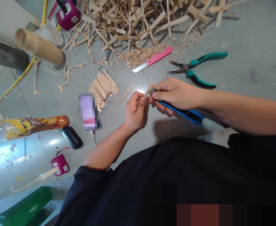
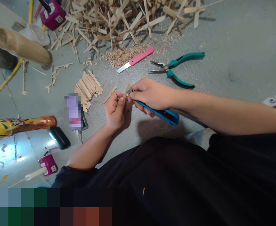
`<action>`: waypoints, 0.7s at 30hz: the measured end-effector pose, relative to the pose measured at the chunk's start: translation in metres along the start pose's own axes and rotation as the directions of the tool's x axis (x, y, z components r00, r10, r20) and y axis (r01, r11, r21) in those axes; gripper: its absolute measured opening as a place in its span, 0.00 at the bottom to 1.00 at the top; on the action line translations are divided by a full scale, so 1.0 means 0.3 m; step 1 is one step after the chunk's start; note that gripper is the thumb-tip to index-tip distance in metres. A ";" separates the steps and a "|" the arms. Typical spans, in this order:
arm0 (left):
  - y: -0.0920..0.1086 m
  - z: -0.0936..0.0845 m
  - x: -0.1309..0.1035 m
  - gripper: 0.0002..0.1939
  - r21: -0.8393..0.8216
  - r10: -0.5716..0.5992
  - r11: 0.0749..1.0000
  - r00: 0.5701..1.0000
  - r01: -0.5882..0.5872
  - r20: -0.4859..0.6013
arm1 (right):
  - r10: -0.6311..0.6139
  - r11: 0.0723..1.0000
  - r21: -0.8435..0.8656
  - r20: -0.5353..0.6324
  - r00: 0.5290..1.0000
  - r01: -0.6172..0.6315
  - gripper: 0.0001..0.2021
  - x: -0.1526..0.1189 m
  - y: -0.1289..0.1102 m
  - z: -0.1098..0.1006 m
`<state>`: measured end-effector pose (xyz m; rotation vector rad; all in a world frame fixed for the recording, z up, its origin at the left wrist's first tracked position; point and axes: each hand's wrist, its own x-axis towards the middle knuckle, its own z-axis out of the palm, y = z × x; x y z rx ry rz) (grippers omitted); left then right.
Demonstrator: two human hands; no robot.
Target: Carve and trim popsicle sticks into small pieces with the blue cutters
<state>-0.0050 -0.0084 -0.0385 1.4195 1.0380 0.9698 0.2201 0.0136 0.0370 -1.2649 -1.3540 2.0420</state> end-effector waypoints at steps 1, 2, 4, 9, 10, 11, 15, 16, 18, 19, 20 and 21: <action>0.006 -0.001 0.005 0.28 -0.033 -0.008 0.999 1.000 0.009 0.005 | -0.001 1.000 0.006 0.009 1.000 0.000 0.18 0.001 -0.002 -0.004; 0.013 -0.001 0.010 0.28 -0.065 -0.010 0.998 1.000 0.011 0.013 | -0.001 1.000 0.013 0.021 1.000 0.001 0.19 0.003 -0.003 -0.007; 0.024 0.000 0.017 0.28 -0.104 -0.001 0.995 1.000 0.004 0.028 | -0.004 1.000 0.029 0.044 0.999 0.003 0.20 0.004 -0.007 -0.010; 0.025 0.012 0.019 0.30 -0.104 0.045 0.994 0.999 -0.045 -0.007 | -0.003 1.000 0.027 0.026 1.000 0.002 0.19 0.003 -0.015 -0.008; 0.021 0.015 0.018 0.30 -0.107 0.053 0.993 0.999 -0.054 -0.013 | -0.001 1.000 0.014 0.019 1.000 0.001 0.18 0.003 -0.016 -0.007; 0.017 0.017 0.016 0.29 -0.110 0.061 0.992 0.998 -0.062 -0.018 | 0.002 1.000 -0.002 0.014 1.000 -0.002 0.18 0.002 -0.017 -0.006; 0.001 0.020 0.001 0.24 -0.071 0.088 0.993 0.996 -0.090 -0.031 | 0.037 0.996 -0.081 -0.041 0.998 -0.040 0.16 -0.001 -0.023 0.001; -0.002 0.020 -0.004 0.24 -0.048 0.090 0.995 0.995 -0.092 -0.035 | 0.047 0.994 -0.098 -0.057 0.997 -0.053 0.16 -0.003 -0.024 0.004; -0.007 0.018 -0.016 0.23 0.011 0.086 0.996 0.996 -0.086 -0.038 | 0.058 0.990 -0.123 -0.076 0.995 -0.068 0.17 -0.006 -0.023 0.011; -0.009 0.016 -0.021 0.23 0.039 0.080 0.996 0.996 -0.078 -0.039 | 0.058 0.990 -0.127 -0.078 0.995 -0.067 0.17 -0.007 -0.023 0.014; -0.010 0.014 -0.024 0.23 0.057 0.072 0.996 0.997 -0.070 -0.036 | 0.054 0.991 -0.122 -0.077 0.996 -0.063 0.17 -0.009 -0.022 0.016; -0.010 0.012 -0.024 0.23 0.065 0.066 0.996 0.998 -0.064 -0.025 | 0.049 0.992 -0.110 -0.075 0.996 -0.057 0.17 -0.009 -0.021 0.018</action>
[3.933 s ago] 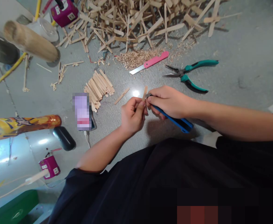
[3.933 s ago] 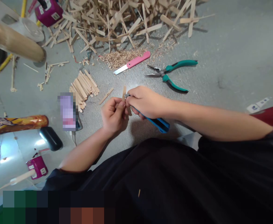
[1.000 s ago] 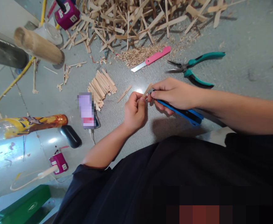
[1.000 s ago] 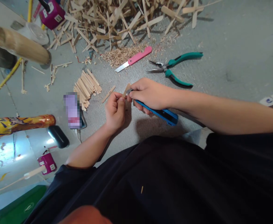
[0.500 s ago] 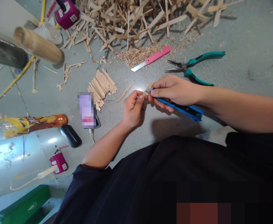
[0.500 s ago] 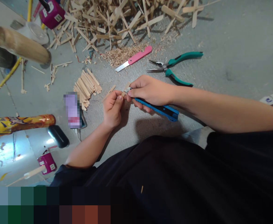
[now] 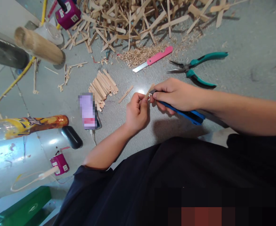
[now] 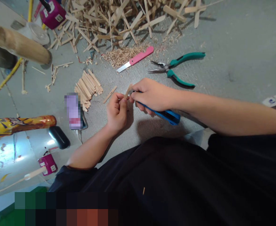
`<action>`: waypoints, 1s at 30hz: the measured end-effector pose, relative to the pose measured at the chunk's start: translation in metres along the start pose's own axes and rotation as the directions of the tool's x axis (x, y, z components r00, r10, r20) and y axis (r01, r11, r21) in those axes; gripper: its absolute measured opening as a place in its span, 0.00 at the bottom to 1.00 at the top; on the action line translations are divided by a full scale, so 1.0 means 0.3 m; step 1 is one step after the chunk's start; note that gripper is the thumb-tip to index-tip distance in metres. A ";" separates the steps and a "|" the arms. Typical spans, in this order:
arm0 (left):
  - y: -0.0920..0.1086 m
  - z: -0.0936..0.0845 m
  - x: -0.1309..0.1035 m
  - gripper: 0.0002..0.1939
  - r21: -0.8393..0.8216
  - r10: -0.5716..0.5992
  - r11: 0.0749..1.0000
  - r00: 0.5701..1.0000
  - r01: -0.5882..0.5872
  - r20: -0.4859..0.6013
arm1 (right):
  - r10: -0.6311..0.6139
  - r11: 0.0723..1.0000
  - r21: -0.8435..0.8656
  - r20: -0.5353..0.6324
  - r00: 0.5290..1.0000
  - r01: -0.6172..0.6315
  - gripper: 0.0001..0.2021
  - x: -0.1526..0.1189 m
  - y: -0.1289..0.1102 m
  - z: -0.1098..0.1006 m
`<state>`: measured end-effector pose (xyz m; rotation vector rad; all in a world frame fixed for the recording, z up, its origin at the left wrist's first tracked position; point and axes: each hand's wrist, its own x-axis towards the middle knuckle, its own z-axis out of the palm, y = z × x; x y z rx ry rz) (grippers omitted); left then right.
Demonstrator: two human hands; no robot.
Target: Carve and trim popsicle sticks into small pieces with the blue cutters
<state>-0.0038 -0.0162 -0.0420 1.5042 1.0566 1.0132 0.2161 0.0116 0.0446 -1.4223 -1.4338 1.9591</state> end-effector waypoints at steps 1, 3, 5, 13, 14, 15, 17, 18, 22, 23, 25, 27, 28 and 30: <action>0.001 -0.002 0.002 0.23 -0.007 -0.002 1.000 1.000 0.002 0.011 | -0.006 1.000 0.018 0.003 1.000 0.006 0.16 0.000 0.001 0.000; 0.005 -0.006 0.013 0.25 -0.050 -0.006 0.999 0.999 0.007 0.032 | -0.014 0.998 0.057 0.023 1.000 0.013 0.15 0.000 0.001 -0.003; 0.011 -0.008 0.027 0.26 -0.100 -0.010 0.995 0.998 0.016 0.063 | -0.026 0.996 0.086 0.059 0.998 0.021 0.15 0.003 0.001 -0.010; 0.012 -0.018 0.042 0.26 -0.119 -0.017 0.992 0.995 0.029 0.098 | -0.026 0.990 0.138 0.156 0.987 0.004 0.17 0.007 -0.005 -0.042; 0.011 -0.018 0.041 0.26 -0.121 -0.014 0.992 0.995 0.026 0.100 | -0.025 0.989 0.151 0.167 0.986 0.000 0.16 0.007 -0.006 -0.043; 0.009 -0.018 0.041 0.26 -0.121 -0.011 0.992 0.995 0.024 0.102 | -0.025 0.988 0.156 0.171 0.985 -0.002 0.16 0.007 -0.007 -0.043; 0.006 -0.015 0.039 0.26 -0.115 0.002 0.993 0.996 0.008 0.091 | -0.023 0.990 0.144 0.159 0.987 0.000 0.16 0.008 -0.008 -0.041; 0.003 -0.013 0.038 0.25 -0.107 0.013 0.994 0.997 -0.004 0.080 | -0.021 0.992 0.129 0.145 0.989 0.002 0.16 0.009 -0.007 -0.040; -0.008 -0.006 0.027 0.23 -0.043 0.067 0.997 0.998 -0.067 0.019 | -0.036 0.999 0.018 0.059 0.998 0.035 0.17 0.010 -0.002 -0.033; -0.009 -0.005 0.024 0.23 -0.021 0.079 0.997 0.997 -0.079 0.008 | -0.044 0.999 -0.009 0.045 0.998 0.045 0.18 0.009 -0.001 -0.032; -0.007 -0.004 0.018 0.22 0.035 0.098 0.995 0.995 -0.098 -0.005 | -0.056 0.998 -0.035 0.036 0.998 0.057 0.18 0.007 0.001 -0.030; 0.000 -0.004 0.013 0.23 0.103 0.111 0.989 0.994 -0.109 -0.016 | -0.054 0.998 -0.025 0.041 0.998 0.055 0.18 0.006 0.001 -0.028; 0.005 -0.004 0.011 0.23 0.135 0.120 0.984 0.992 -0.116 -0.024 | -0.050 0.999 -0.017 0.044 0.998 0.051 0.17 0.005 0.001 -0.027; 0.014 -0.004 0.010 0.23 0.180 0.142 0.975 0.989 -0.134 -0.031 | -0.043 0.999 -0.007 0.051 0.998 0.044 0.17 0.005 0.000 -0.024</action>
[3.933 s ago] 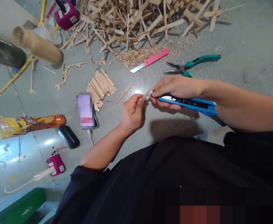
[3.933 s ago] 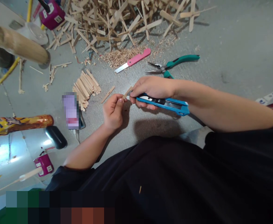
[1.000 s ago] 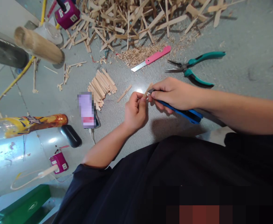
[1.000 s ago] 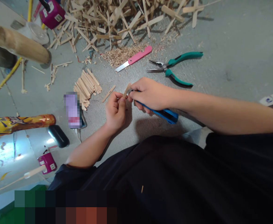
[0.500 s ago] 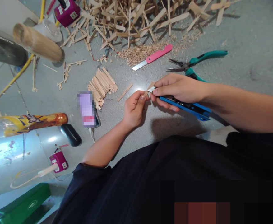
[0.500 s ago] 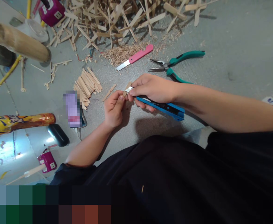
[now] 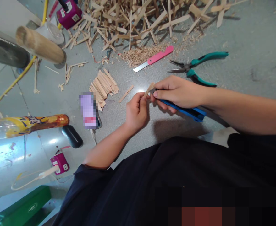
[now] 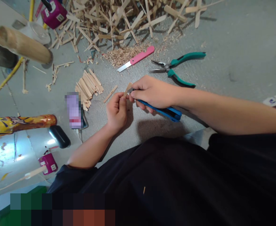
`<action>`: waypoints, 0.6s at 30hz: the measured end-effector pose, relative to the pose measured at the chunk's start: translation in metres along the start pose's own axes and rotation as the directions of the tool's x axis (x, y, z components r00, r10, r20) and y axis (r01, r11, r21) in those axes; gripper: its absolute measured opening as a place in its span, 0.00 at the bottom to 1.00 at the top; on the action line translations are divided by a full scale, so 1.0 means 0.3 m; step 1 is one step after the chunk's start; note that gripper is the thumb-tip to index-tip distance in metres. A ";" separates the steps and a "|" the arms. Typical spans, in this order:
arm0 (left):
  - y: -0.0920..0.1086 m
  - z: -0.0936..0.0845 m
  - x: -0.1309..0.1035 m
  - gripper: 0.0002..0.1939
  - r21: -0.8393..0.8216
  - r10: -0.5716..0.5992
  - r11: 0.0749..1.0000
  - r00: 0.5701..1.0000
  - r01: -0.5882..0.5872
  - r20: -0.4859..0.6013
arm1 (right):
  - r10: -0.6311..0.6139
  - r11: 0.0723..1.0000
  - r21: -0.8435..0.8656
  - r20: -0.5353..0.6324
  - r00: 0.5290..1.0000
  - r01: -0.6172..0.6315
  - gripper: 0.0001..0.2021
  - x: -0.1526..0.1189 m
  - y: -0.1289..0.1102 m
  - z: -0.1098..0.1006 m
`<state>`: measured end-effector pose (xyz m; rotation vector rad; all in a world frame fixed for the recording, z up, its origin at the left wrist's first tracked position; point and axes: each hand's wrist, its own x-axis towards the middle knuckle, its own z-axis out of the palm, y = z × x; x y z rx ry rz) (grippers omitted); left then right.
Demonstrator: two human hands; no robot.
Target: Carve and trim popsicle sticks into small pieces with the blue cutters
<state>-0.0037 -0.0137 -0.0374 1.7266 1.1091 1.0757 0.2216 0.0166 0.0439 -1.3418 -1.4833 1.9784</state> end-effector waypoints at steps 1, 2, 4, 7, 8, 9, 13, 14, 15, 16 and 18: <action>0.004 -0.001 0.000 0.23 0.008 0.014 1.000 1.000 -0.014 -0.001 | 0.003 1.000 0.001 0.003 1.000 -0.003 0.18 0.000 -0.001 0.002; 0.007 -0.002 0.000 0.22 0.010 0.026 1.000 1.000 -0.026 0.001 | 0.005 1.000 0.003 0.004 1.000 -0.005 0.18 0.000 -0.002 0.004; 0.012 -0.003 -0.001 0.21 0.010 0.040 0.999 0.999 -0.040 0.006 | 0.010 1.000 0.013 0.000 1.000 -0.010 0.18 0.001 -0.003 0.009; 0.014 -0.004 -0.003 0.21 0.043 0.046 0.998 0.999 -0.046 0.002 | 0.020 0.999 0.042 -0.001 1.000 -0.020 0.17 0.001 -0.005 0.013; 0.015 -0.004 -0.003 0.21 0.058 0.051 0.997 0.999 -0.051 0.001 | 0.022 0.998 0.052 0.008 1.000 -0.022 0.18 0.001 -0.004 0.013; 0.016 -0.005 -0.004 0.21 0.072 0.056 0.996 0.998 -0.056 0.000 | 0.024 0.998 0.061 0.020 1.000 -0.025 0.18 0.001 -0.004 0.013; 0.021 -0.005 -0.003 0.20 0.111 0.090 0.990 0.996 -0.089 0.001 | 0.024 0.997 0.072 0.027 0.999 -0.025 0.17 0.001 -0.001 0.013; 0.022 -0.006 -0.003 0.20 0.120 0.103 0.987 0.995 -0.102 0.001 | 0.027 0.997 0.073 0.020 0.999 -0.028 0.17 0.000 -0.001 0.014; 0.022 -0.006 -0.002 0.20 0.130 0.117 0.985 0.993 -0.116 0.003 | 0.031 0.997 0.073 0.013 0.999 -0.032 0.16 0.000 -0.001 0.015; 0.022 -0.007 -0.002 0.20 0.144 0.128 0.981 0.992 -0.128 0.007 | 0.038 0.997 0.073 0.006 0.999 -0.038 0.16 0.000 -0.002 0.017; 0.019 -0.010 -0.003 0.21 0.187 0.145 0.972 0.989 -0.145 0.017 | 0.054 0.996 0.065 -0.002 0.999 -0.053 0.14 0.000 -0.004 0.021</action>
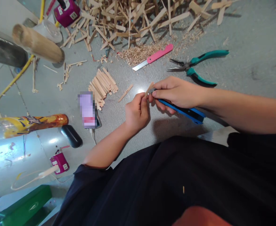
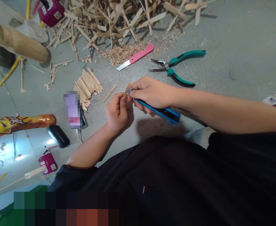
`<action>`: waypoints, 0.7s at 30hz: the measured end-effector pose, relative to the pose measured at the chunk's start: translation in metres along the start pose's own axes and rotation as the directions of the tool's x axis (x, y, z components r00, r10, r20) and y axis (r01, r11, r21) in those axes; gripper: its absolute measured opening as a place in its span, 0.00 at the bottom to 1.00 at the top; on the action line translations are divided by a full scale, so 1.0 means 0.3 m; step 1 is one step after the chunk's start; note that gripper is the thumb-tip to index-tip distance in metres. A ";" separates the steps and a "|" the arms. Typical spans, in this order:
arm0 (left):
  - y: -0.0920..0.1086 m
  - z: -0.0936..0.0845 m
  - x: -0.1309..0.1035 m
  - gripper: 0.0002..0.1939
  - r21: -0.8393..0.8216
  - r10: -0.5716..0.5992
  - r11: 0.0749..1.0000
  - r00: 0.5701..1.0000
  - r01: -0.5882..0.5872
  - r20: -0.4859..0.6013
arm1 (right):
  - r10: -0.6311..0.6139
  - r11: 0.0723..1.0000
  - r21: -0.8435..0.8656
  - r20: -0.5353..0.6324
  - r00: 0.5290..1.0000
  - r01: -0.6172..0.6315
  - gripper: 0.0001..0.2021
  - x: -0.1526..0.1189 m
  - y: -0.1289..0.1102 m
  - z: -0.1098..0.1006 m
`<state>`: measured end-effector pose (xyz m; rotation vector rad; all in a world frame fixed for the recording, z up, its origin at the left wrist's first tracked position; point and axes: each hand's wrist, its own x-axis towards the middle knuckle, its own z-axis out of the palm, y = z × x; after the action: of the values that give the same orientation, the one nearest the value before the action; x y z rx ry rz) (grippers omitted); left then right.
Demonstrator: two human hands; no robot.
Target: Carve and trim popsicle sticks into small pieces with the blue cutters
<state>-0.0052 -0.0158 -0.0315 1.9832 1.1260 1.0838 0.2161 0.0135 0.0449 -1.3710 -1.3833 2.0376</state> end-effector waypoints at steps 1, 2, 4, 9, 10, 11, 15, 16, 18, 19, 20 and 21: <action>-0.002 -0.001 -0.002 0.21 0.025 0.008 1.000 1.000 -0.008 0.004 | 0.006 1.000 -0.009 -0.004 1.000 -0.007 0.14 0.000 0.000 0.002; -0.005 -0.003 -0.003 0.22 0.049 0.015 0.999 1.000 -0.015 0.008 | 0.010 1.000 -0.020 -0.011 1.000 -0.010 0.14 -0.001 -0.001 0.004; -0.010 -0.006 -0.008 0.24 0.093 0.016 0.996 1.000 -0.018 0.019 | 0.004 0.999 -0.050 -0.023 1.000 -0.005 0.15 -0.003 -0.001 0.009; -0.008 -0.008 -0.016 0.28 0.226 -0.022 0.974 0.996 0.004 0.081 | -0.084 0.956 -0.289 -0.101 0.991 0.051 0.19 -0.015 -0.004 0.017; -0.006 -0.007 -0.016 0.28 0.235 -0.038 0.972 0.996 0.017 0.083 | -0.122 0.928 -0.366 -0.121 0.985 0.069 0.18 -0.016 -0.004 0.016; -0.004 -0.005 -0.016 0.28 0.231 -0.058 0.972 0.995 0.038 0.082 | -0.164 0.891 -0.445 -0.138 0.977 0.087 0.17 -0.016 -0.002 0.015; -0.005 0.003 -0.008 0.30 0.139 -0.161 0.979 0.985 0.151 0.066 | -0.283 0.750 -0.654 -0.175 0.943 0.104 0.10 -0.004 0.019 0.000; -0.007 0.004 -0.005 0.30 0.114 -0.177 0.979 0.982 0.169 0.061 | -0.289 0.739 -0.666 -0.181 0.940 0.099 0.10 0.000 0.023 -0.003; -0.012 0.004 -0.001 0.29 0.077 -0.190 0.980 0.980 0.186 0.056 | -0.295 0.745 -0.659 -0.183 0.938 0.106 0.11 0.006 0.027 -0.008; -0.013 0.004 0.000 0.29 0.067 -0.190 0.980 0.980 0.186 0.053 | -0.295 0.755 -0.646 -0.180 0.938 0.113 0.12 0.007 0.025 -0.009; -0.014 0.004 0.001 0.29 0.061 -0.186 0.981 0.981 0.183 0.048 | -0.293 0.765 -0.632 -0.176 0.940 0.120 0.13 0.008 0.023 -0.009; -0.015 0.004 0.002 0.29 0.054 -0.181 0.982 0.983 0.178 0.042 | -0.290 0.775 -0.619 -0.173 0.941 0.125 0.14 0.009 0.019 -0.008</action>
<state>-0.0057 -0.0135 -0.0353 1.8925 1.2906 0.9198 0.2183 0.0138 0.0385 -1.5539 -2.0505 1.2468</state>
